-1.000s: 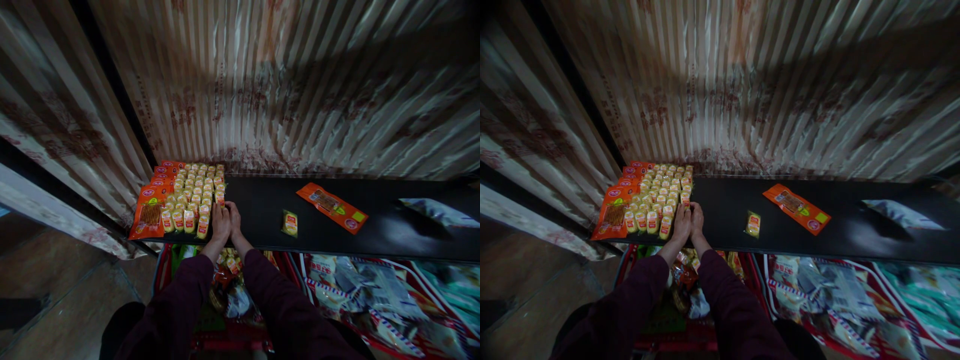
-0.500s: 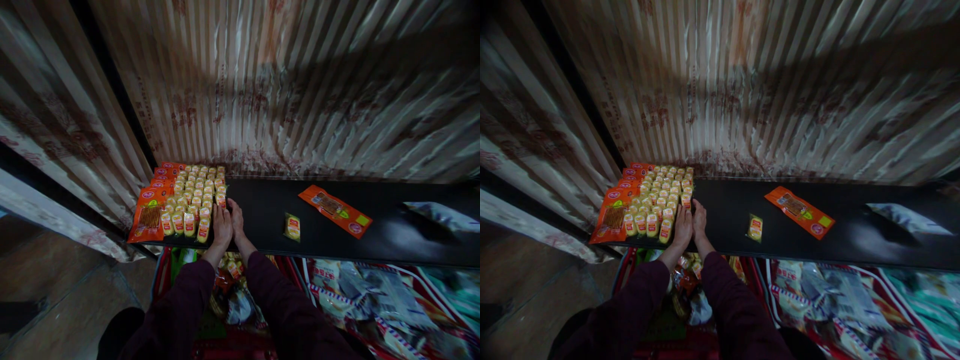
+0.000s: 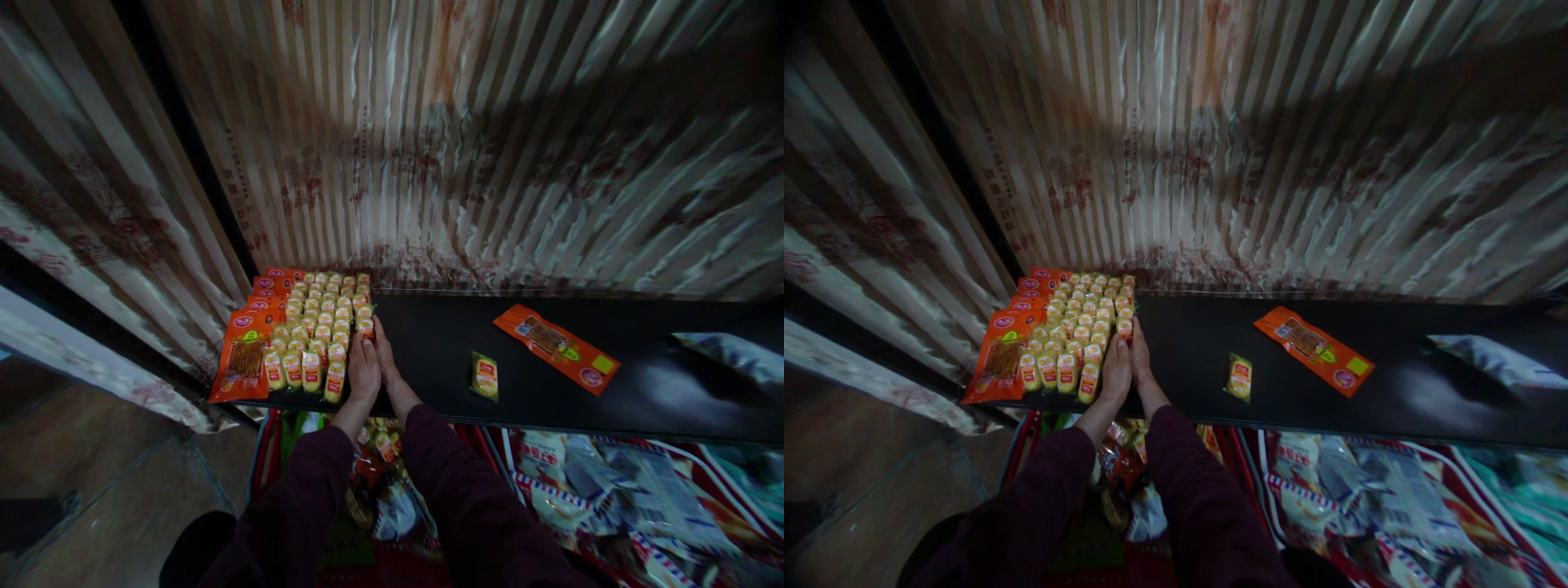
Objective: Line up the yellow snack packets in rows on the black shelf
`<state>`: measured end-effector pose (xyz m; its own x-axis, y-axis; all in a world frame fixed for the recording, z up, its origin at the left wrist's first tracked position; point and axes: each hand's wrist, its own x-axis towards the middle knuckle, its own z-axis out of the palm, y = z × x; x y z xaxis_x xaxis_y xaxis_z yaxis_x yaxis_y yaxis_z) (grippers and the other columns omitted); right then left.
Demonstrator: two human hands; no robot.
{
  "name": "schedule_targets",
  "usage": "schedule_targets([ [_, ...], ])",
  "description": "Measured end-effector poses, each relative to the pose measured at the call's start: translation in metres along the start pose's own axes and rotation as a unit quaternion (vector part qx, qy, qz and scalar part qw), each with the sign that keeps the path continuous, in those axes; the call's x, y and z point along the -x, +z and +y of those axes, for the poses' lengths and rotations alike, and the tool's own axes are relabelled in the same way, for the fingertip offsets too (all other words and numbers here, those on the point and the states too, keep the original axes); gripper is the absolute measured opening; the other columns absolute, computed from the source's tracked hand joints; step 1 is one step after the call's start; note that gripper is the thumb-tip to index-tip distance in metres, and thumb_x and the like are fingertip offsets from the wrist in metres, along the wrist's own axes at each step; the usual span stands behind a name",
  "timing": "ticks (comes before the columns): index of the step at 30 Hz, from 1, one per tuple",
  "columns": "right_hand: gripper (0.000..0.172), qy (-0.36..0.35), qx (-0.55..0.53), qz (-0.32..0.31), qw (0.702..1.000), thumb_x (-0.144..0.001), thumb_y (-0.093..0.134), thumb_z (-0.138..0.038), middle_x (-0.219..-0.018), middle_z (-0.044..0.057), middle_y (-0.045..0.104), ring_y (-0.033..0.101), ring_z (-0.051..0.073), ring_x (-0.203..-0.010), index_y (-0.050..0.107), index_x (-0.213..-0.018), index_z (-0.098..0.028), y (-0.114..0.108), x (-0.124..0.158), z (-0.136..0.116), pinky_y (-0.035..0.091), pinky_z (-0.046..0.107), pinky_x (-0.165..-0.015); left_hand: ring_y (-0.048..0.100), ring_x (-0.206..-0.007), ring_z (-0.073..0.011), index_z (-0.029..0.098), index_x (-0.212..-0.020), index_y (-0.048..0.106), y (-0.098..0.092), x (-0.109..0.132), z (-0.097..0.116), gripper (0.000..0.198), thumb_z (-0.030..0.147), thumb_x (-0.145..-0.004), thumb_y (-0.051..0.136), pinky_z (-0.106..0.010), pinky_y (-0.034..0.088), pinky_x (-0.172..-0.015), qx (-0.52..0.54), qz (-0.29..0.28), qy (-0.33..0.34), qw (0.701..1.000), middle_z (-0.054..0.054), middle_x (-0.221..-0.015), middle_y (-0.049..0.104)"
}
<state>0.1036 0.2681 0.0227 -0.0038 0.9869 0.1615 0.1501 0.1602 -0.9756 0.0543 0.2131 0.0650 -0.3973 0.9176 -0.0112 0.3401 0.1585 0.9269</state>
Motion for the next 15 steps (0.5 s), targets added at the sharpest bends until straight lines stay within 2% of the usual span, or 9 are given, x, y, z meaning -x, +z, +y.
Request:
schedule_targets([
  [9, 0.061, -0.051, -0.005, 0.0, 0.999, -0.076, 0.045, -0.031, -0.134, 0.006, 0.052, 0.048, 0.02, -0.122, 0.04, -0.136, -0.02, 0.005, -0.002, -0.001, 0.035, 0.038, -0.107, 0.039, -0.131, -0.0178, 0.012, -0.13, 0.047, 0.005, -0.01, -0.005, 0.051, 0.038, -0.091, 0.028, -0.031, 0.026, -0.111, 0.046, 0.022, 0.0, 0.999, -0.013, -0.139, 0.046],
  [15, 0.06, -0.068, 0.013, -0.024, 0.997, -0.077, 0.044, -0.033, -0.137, 0.006, 0.049, 0.045, 0.021, -0.125, 0.041, -0.135, -0.019, 0.004, -0.002, -0.001, 0.033, 0.039, -0.109, 0.038, -0.132, -0.0186, 0.008, -0.13, 0.046, 0.004, -0.01, -0.001, 0.051, 0.035, -0.09, 0.028, -0.031, 0.024, -0.112, 0.049, 0.016, -0.01, 0.999, -0.015, -0.14, 0.045],
])
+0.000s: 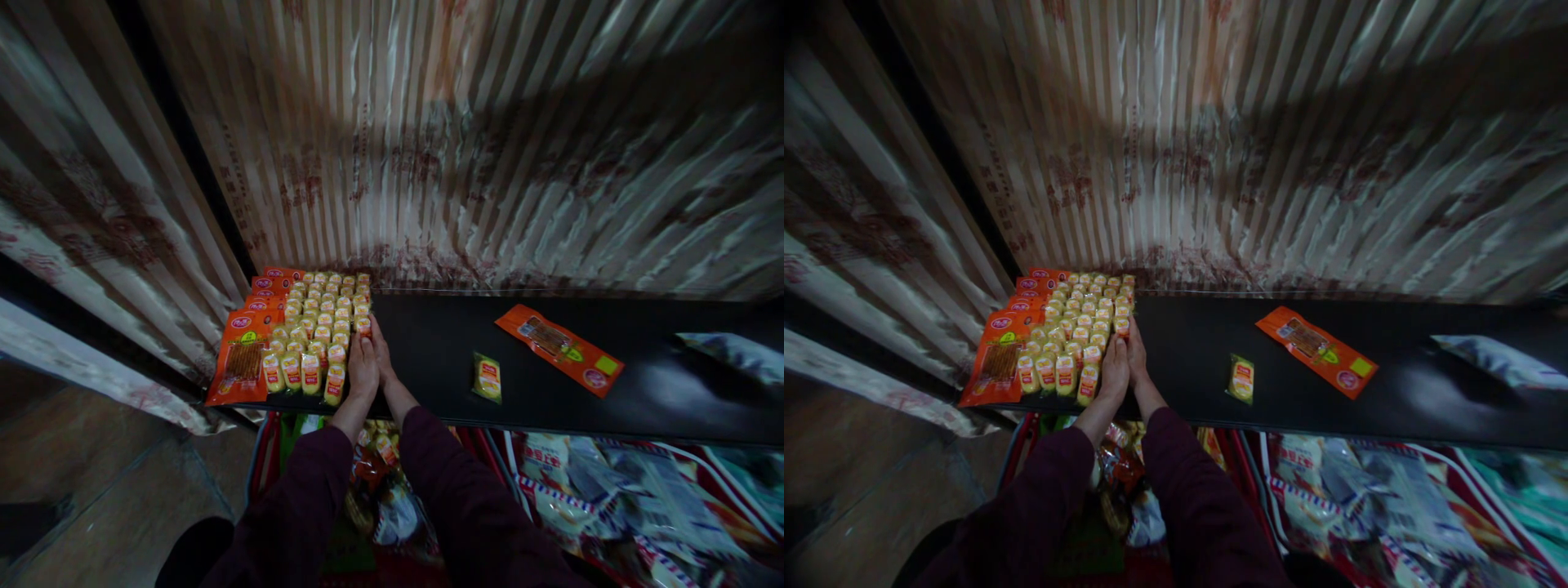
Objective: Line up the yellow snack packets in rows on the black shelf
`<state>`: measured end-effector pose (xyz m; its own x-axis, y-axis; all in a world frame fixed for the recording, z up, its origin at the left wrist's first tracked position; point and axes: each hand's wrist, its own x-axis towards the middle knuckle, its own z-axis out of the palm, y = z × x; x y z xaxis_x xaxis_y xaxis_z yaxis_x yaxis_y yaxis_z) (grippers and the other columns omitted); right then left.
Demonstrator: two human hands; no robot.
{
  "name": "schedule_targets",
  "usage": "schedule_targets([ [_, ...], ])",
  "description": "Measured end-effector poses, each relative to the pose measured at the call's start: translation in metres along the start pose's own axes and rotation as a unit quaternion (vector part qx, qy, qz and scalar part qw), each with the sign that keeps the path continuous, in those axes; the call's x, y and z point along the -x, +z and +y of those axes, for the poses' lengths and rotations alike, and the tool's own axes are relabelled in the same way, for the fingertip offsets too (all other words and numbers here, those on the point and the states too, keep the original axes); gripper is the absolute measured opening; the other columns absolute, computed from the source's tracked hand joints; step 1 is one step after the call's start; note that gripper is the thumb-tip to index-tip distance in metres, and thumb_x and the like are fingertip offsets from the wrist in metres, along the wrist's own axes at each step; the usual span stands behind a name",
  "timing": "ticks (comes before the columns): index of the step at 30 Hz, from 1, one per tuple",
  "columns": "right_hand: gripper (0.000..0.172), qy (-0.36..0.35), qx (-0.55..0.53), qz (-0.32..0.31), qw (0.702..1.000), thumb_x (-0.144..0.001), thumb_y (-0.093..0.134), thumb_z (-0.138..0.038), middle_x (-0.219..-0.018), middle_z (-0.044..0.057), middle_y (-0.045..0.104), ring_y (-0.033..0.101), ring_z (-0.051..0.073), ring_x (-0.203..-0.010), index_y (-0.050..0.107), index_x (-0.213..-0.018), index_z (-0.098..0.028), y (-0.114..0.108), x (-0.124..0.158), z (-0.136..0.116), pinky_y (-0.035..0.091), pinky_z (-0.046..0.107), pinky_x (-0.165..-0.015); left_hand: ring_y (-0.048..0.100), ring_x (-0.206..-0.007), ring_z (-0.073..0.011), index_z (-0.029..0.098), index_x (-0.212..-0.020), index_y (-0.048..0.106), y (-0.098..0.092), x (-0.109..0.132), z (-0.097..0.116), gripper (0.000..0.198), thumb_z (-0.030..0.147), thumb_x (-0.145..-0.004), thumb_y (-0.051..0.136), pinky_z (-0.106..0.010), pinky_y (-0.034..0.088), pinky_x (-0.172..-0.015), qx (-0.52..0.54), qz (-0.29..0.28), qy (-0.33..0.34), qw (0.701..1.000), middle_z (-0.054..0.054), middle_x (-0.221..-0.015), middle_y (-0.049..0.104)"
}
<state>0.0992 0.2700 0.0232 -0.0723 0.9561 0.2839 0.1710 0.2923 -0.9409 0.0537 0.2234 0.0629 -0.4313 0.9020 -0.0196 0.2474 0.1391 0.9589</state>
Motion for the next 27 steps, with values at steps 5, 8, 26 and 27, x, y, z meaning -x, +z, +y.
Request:
schedule_targets([
  [5, 0.057, -0.021, 0.022, 0.002, 1.0, -0.077, 0.045, -0.031, -0.138, 0.006, 0.048, 0.039, 0.021, -0.131, 0.044, -0.133, -0.019, -0.004, 0.0, -0.003, 0.027, 0.04, -0.112, 0.035, -0.133, -0.0182, 0.006, -0.131, 0.045, -0.002, 0.006, 0.003, 0.052, 0.033, -0.091, 0.028, -0.03, 0.022, -0.113, -0.004, -0.005, 0.005, 1.0, -0.015, -0.141, 0.042],
  [8, 0.057, -0.021, 0.018, -0.008, 1.0, -0.077, 0.046, -0.03, -0.136, 0.005, 0.049, 0.038, 0.02, -0.131, 0.045, -0.132, -0.02, -0.005, -0.001, -0.003, 0.027, 0.039, -0.112, 0.036, -0.133, -0.0177, 0.01, -0.132, 0.044, -0.002, 0.007, 0.002, 0.051, 0.034, -0.091, 0.028, -0.03, 0.022, -0.113, 0.004, -0.004, -0.009, 1.0, -0.013, -0.142, 0.042],
  [26, 0.06, 0.057, 0.026, 0.047, 0.997, -0.078, 0.048, -0.034, -0.138, 0.008, 0.048, 0.048, 0.021, -0.123, 0.04, -0.136, -0.019, -0.007, 0.003, 0.014, 0.033, 0.04, -0.108, 0.031, -0.136, -0.0182, 0.01, -0.134, 0.042, -0.001, 0.019, 0.002, 0.053, 0.039, -0.091, 0.028, -0.032, 0.02, -0.113, -0.013, -0.001, -0.002, 1.0, -0.014, -0.145, 0.037],
  [27, 0.06, 0.061, 0.031, 0.051, 0.996, -0.078, 0.048, -0.033, -0.138, 0.008, 0.048, 0.047, 0.021, -0.124, 0.041, -0.136, -0.019, -0.007, 0.005, 0.015, 0.033, 0.041, -0.109, 0.031, -0.136, -0.0182, 0.01, -0.133, 0.042, -0.001, 0.02, 0.002, 0.053, 0.039, -0.092, 0.028, -0.032, 0.02, -0.113, -0.013, 0.001, 0.002, 1.0, -0.013, -0.145, 0.038],
])
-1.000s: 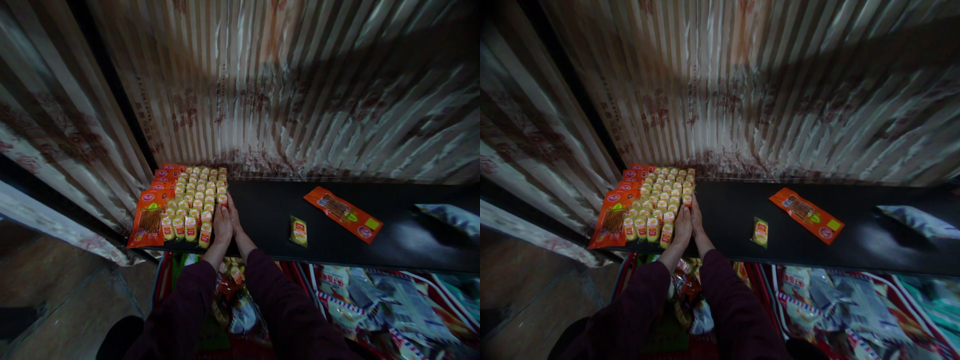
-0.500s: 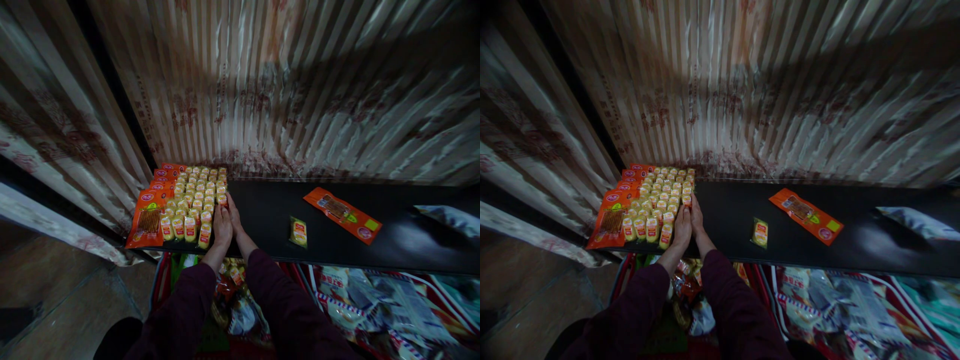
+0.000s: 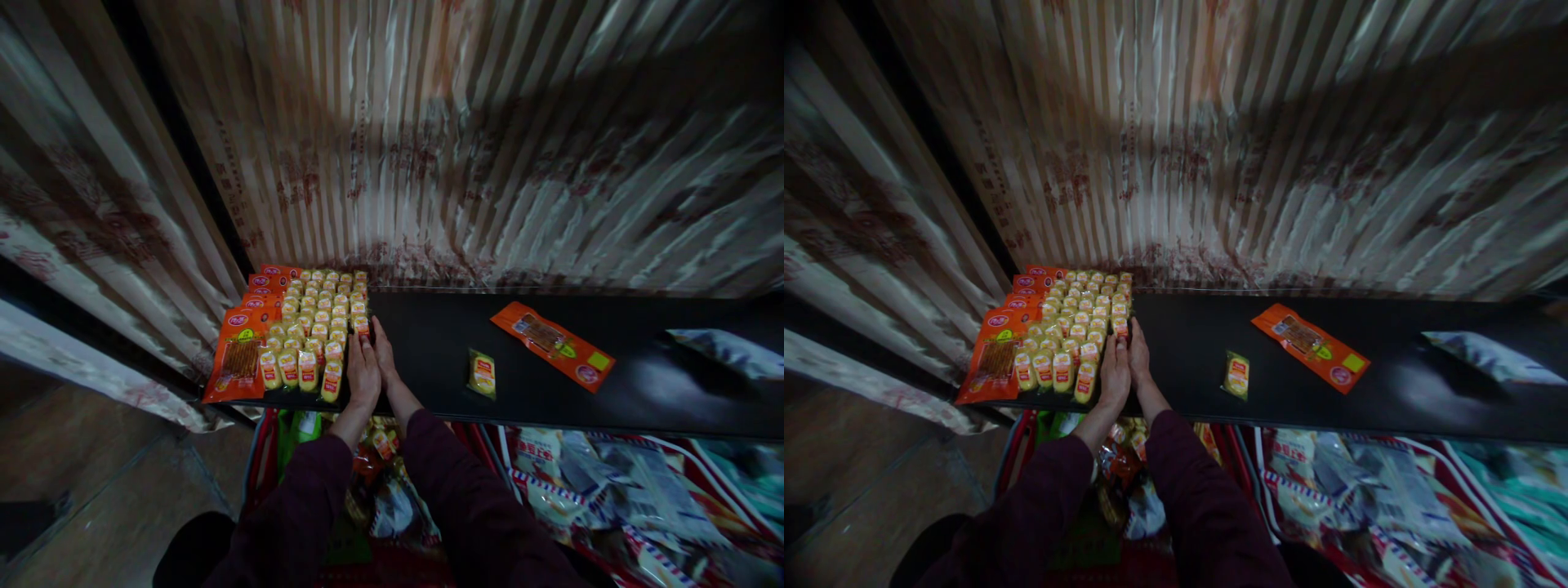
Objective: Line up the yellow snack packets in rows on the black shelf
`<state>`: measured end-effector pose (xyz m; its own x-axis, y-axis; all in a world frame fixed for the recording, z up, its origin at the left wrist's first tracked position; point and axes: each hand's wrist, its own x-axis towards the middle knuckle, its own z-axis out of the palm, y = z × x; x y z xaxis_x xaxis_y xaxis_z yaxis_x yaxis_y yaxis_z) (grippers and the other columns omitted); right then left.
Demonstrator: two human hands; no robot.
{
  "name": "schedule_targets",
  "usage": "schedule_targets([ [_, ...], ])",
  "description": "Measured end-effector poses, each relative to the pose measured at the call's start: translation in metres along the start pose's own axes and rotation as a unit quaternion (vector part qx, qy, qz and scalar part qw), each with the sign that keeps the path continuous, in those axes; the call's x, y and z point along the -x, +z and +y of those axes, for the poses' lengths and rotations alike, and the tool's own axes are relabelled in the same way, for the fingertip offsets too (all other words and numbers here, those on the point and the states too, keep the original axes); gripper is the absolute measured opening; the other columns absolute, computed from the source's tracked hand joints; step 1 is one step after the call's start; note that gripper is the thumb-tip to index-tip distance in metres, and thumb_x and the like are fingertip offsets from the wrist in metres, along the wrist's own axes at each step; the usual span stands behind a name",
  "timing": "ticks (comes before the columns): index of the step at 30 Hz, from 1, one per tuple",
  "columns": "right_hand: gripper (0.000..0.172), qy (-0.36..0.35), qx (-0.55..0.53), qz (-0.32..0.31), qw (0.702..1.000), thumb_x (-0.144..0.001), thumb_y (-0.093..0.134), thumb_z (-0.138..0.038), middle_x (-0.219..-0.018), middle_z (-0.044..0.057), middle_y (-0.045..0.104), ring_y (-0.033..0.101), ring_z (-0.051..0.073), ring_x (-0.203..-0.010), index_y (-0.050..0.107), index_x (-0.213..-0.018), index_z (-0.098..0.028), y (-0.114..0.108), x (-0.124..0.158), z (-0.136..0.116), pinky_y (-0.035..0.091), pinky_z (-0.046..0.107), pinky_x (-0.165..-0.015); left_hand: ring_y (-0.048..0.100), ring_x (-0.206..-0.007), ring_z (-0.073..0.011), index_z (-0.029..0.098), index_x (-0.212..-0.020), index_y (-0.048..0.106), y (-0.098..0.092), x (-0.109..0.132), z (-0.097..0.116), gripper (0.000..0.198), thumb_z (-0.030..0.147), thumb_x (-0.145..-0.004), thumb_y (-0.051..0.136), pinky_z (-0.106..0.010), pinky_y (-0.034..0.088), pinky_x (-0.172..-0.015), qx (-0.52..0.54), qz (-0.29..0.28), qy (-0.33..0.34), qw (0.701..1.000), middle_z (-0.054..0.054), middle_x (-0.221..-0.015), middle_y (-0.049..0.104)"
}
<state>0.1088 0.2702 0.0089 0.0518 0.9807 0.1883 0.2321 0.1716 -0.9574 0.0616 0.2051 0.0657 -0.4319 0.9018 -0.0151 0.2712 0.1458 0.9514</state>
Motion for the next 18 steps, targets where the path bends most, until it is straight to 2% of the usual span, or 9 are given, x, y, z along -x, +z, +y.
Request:
schedule_targets([
  [8, 0.055, -0.017, -0.012, -0.004, 1.0, -0.077, 0.047, -0.034, -0.136, 0.007, 0.051, 0.043, 0.022, -0.129, 0.048, -0.13, -0.019, 0.003, 0.017, 0.0, 0.033, 0.04, -0.109, 0.037, -0.133, -0.0173, 0.01, -0.135, 0.042, -0.005, -0.001, 0.0, 0.052, 0.036, -0.091, 0.028, -0.029, 0.024, -0.112, 0.026, -0.014, -0.005, 1.0, -0.013, -0.142, 0.042],
  [18, 0.06, -0.022, -0.036, -0.023, 0.999, -0.079, 0.045, -0.036, -0.138, 0.006, 0.049, 0.045, 0.02, -0.127, 0.041, -0.135, -0.018, 0.005, 0.013, -0.005, 0.032, 0.038, -0.11, 0.037, -0.132, -0.0178, 0.011, -0.133, 0.045, -0.006, -0.01, -0.006, 0.051, 0.035, -0.091, 0.03, -0.03, 0.024, -0.112, 0.041, -0.003, 0.02, 0.999, -0.012, -0.141, 0.044],
])
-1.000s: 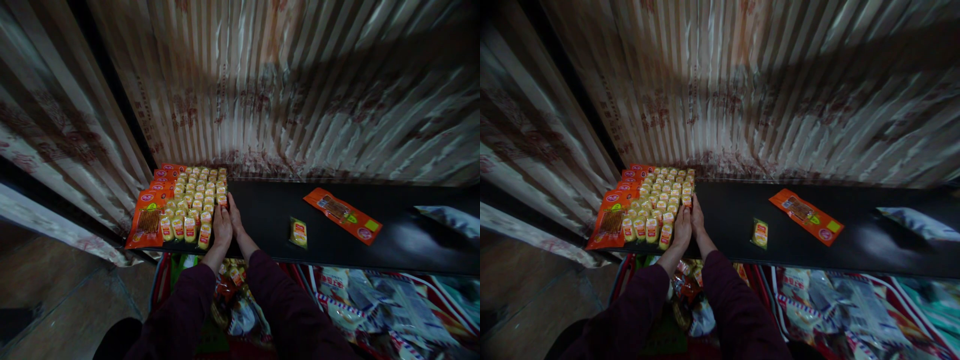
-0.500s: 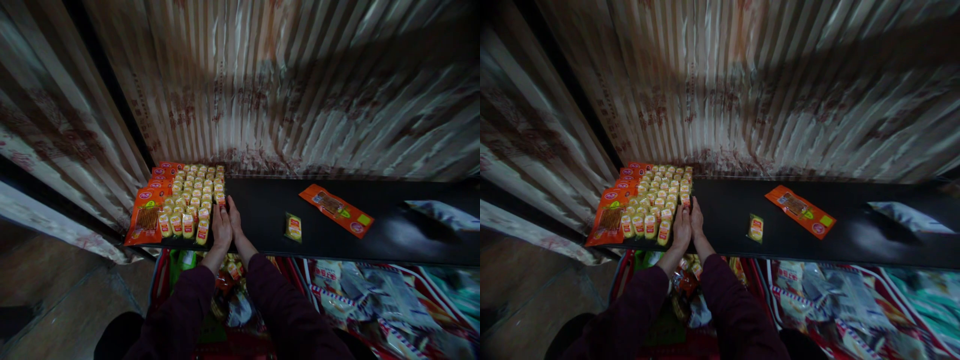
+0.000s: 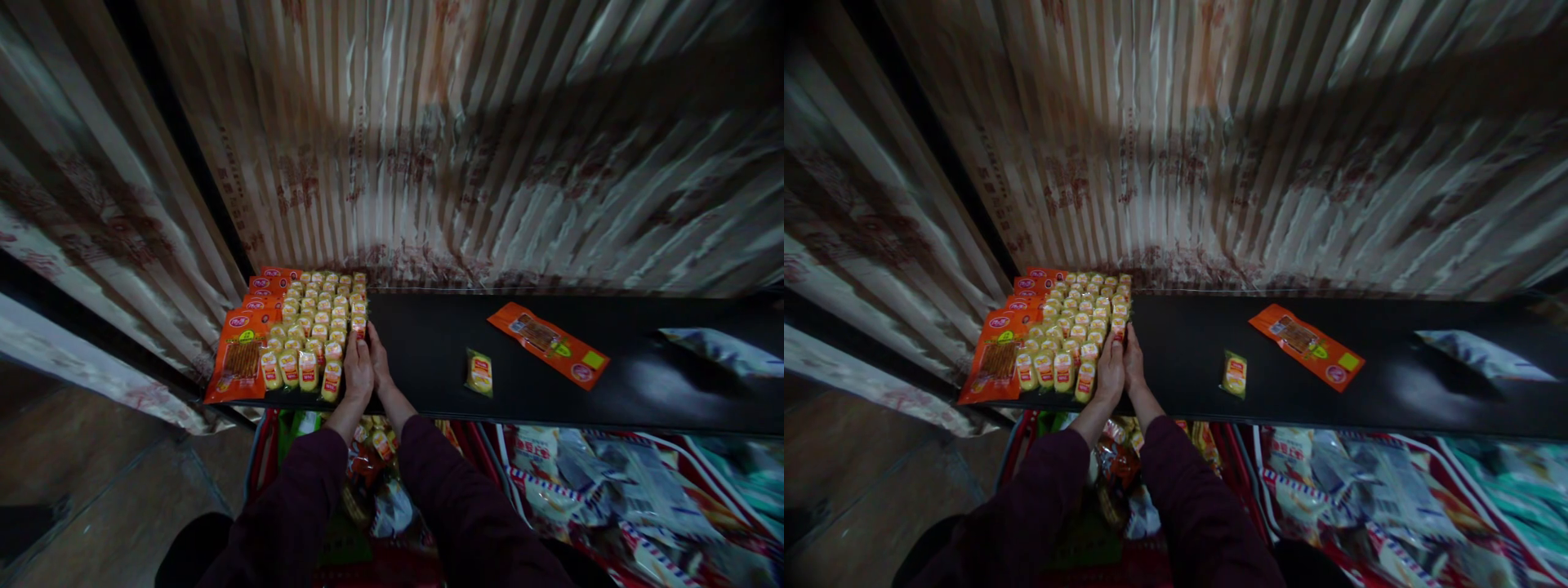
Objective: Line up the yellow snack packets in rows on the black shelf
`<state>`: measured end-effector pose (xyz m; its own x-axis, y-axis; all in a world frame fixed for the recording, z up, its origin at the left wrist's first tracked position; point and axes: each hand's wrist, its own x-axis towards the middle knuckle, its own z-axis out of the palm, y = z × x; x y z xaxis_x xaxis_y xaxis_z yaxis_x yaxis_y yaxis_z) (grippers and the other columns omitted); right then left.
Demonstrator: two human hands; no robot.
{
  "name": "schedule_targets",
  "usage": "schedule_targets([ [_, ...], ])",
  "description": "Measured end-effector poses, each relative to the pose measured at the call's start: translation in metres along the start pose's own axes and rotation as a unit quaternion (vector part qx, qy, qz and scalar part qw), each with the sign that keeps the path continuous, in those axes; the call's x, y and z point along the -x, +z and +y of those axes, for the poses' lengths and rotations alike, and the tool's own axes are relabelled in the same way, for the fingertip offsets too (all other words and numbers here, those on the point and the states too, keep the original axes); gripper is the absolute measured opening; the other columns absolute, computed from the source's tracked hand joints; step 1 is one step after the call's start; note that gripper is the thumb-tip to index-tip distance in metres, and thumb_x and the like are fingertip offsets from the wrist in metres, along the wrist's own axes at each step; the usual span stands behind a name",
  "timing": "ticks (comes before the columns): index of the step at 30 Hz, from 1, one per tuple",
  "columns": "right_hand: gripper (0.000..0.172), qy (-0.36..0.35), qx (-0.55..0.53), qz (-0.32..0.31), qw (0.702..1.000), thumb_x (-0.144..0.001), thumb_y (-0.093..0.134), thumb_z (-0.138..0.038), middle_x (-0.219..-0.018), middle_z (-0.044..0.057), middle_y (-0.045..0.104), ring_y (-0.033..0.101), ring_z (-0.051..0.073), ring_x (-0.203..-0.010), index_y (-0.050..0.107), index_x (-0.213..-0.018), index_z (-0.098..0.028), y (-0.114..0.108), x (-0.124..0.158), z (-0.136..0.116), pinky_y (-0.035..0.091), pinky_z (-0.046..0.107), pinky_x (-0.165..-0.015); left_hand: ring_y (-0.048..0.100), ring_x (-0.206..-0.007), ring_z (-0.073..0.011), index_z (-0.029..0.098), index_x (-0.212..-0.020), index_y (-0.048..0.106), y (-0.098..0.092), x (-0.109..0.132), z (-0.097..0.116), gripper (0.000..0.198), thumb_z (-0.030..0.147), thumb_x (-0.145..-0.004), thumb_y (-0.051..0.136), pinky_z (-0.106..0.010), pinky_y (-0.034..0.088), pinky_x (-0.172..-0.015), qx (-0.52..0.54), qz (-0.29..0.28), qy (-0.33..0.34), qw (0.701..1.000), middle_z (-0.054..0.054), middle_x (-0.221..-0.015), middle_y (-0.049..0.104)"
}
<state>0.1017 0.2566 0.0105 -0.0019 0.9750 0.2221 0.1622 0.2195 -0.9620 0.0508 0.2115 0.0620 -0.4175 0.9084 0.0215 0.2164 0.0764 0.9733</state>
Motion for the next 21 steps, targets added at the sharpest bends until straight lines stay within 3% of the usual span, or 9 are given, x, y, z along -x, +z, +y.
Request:
schedule_targets([
  [10, 0.049, -0.019, -0.018, 0.003, 1.0, -0.08, 0.045, -0.028, -0.13, 0.003, 0.056, 0.046, 0.018, -0.125, 0.05, -0.129, -0.024, 0.004, -0.011, 0.002, 0.035, 0.037, -0.109, 0.037, -0.132, -0.0187, 0.011, -0.131, 0.047, 0.006, -0.006, -0.006, 0.051, 0.036, -0.09, 0.03, -0.032, 0.023, -0.113, -0.026, 0.017, 0.05, 0.998, -0.012, -0.14, 0.045],
  [21, 0.054, -0.037, -0.029, -0.021, 0.999, -0.079, 0.046, -0.029, -0.138, 0.002, 0.048, 0.039, 0.018, -0.131, 0.044, -0.133, -0.024, 0.002, -0.015, 0.019, 0.026, 0.038, -0.114, 0.036, -0.133, -0.0204, 0.009, -0.132, 0.047, 0.007, -0.006, -0.011, 0.052, 0.036, -0.09, 0.03, -0.034, 0.022, -0.114, -0.045, 0.021, 0.083, 0.995, -0.014, -0.14, 0.044],
])
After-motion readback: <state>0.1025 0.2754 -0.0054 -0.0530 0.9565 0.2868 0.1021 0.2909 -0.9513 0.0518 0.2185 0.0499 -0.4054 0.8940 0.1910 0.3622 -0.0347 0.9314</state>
